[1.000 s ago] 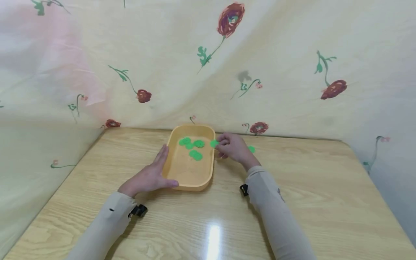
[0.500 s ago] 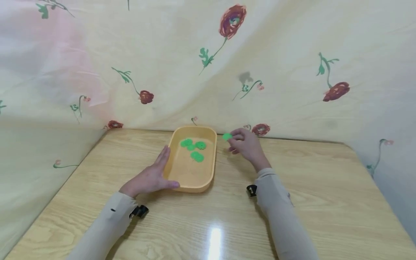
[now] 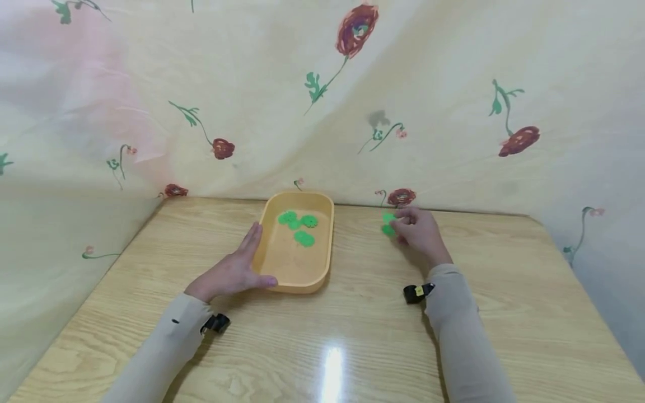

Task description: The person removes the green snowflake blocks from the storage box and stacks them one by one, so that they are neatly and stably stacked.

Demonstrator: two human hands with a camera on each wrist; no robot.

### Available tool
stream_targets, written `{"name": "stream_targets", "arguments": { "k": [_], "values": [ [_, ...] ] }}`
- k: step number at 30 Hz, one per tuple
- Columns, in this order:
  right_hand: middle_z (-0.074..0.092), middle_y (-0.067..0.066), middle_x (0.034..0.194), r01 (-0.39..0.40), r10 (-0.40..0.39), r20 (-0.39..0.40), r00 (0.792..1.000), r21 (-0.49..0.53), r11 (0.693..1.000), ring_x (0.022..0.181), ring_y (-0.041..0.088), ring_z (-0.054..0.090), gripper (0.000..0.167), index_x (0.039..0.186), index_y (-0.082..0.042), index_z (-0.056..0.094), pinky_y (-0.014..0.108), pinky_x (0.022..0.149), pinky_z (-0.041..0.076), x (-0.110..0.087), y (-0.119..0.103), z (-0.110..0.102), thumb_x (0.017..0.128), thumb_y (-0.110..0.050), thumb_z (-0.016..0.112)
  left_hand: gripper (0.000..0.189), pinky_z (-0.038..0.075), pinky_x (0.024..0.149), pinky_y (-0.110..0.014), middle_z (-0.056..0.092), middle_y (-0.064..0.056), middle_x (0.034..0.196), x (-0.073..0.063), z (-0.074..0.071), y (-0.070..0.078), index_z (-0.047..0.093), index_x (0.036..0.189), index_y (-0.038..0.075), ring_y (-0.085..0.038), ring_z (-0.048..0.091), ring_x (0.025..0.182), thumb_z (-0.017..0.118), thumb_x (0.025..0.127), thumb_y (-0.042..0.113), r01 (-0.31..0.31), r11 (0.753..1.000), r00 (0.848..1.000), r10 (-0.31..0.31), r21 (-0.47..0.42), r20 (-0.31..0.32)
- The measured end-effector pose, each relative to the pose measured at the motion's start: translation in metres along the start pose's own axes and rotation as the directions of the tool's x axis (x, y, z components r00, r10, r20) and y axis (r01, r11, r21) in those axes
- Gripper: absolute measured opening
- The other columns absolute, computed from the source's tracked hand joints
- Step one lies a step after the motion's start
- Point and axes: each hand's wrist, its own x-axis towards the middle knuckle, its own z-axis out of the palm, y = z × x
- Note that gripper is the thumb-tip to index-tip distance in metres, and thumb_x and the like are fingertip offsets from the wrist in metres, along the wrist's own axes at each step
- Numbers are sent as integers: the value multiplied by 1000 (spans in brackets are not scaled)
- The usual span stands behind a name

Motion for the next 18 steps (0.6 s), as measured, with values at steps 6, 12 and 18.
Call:
{"name": "stream_targets", "arguments": {
  "k": [6, 12, 18],
  "values": [
    [62, 11, 75, -3, 5, 24, 1000, -103, 995, 60, 18, 59, 37, 125, 7, 59, 31, 55, 51, 6, 15, -2, 99, -19, 65, 135, 47, 99, -47, -22, 4, 166, 4, -4, 2, -18, 160, 21, -41, 48, 132, 80, 77, 64, 3, 999, 1000, -3, 32, -2],
    [62, 11, 77, -22, 30, 45, 999, -178, 984, 62, 21, 58, 37, 124, 4, 61, 32, 56, 50, 12, 15, -3, 98, -22, 67, 136, 47, 99, -47, -22, 4, 166, 10, -7, 2, -18, 160, 21, -41, 45, 134, 79, 75, 67, 17, 999, 1000, -17, 29, 3],
    [63, 10, 76, -21, 35, 58, 998, -224, 974, 60, 21, 57, 37, 126, 3, 63, 31, 56, 49, 19, 15, -4, 99, -22, 66, 136, 46, 100, -49, -21, 4, 167, 16, -6, -1, -17, 160, 21, -40, 40, 139, 79, 76, 65, 29, 1000, 1000, -29, 9, 5]
  ]
}}
